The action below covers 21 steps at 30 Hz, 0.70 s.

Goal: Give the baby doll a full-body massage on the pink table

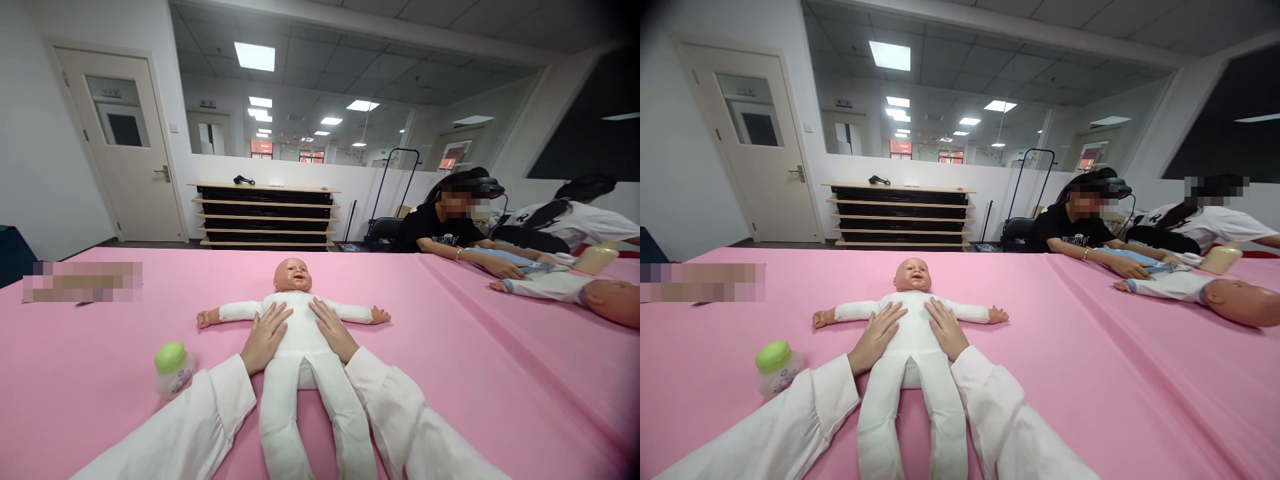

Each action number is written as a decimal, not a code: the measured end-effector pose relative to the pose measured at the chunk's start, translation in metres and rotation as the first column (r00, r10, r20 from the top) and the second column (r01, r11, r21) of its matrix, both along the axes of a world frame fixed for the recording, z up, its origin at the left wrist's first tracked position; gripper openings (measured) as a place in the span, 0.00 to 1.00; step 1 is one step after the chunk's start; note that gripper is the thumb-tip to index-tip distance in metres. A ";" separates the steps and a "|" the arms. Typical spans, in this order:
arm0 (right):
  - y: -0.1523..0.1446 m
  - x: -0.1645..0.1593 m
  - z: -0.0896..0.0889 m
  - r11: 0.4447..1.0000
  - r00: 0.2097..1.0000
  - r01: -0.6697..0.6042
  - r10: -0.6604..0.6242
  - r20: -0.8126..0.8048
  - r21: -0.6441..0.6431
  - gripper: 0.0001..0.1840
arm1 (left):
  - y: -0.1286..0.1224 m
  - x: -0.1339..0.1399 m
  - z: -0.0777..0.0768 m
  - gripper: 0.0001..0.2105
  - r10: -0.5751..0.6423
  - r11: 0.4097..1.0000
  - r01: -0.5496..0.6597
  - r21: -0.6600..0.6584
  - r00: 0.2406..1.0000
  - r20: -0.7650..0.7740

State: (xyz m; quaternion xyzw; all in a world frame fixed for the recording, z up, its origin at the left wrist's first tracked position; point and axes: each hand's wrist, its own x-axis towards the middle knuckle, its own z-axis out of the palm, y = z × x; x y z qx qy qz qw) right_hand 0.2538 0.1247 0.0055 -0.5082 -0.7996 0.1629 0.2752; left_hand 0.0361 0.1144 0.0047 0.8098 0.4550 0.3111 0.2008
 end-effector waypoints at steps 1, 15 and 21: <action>0.001 0.003 -0.002 1.000 1.000 0.027 -0.027 0.003 -0.005 0.27 | 0.000 0.000 0.000 0.20 0.024 1.000 -0.024 0.002 1.000 -0.009; 0.005 0.017 -0.008 0.812 0.858 0.514 -0.495 -0.140 0.275 0.27 | 0.016 -0.010 -0.011 0.22 0.424 0.883 -0.446 0.146 0.892 0.156; -0.003 -0.005 0.007 0.959 0.986 -0.153 0.165 -0.034 0.240 0.25 | -0.001 -0.004 0.003 0.22 -0.203 0.949 0.184 0.256 0.978 0.052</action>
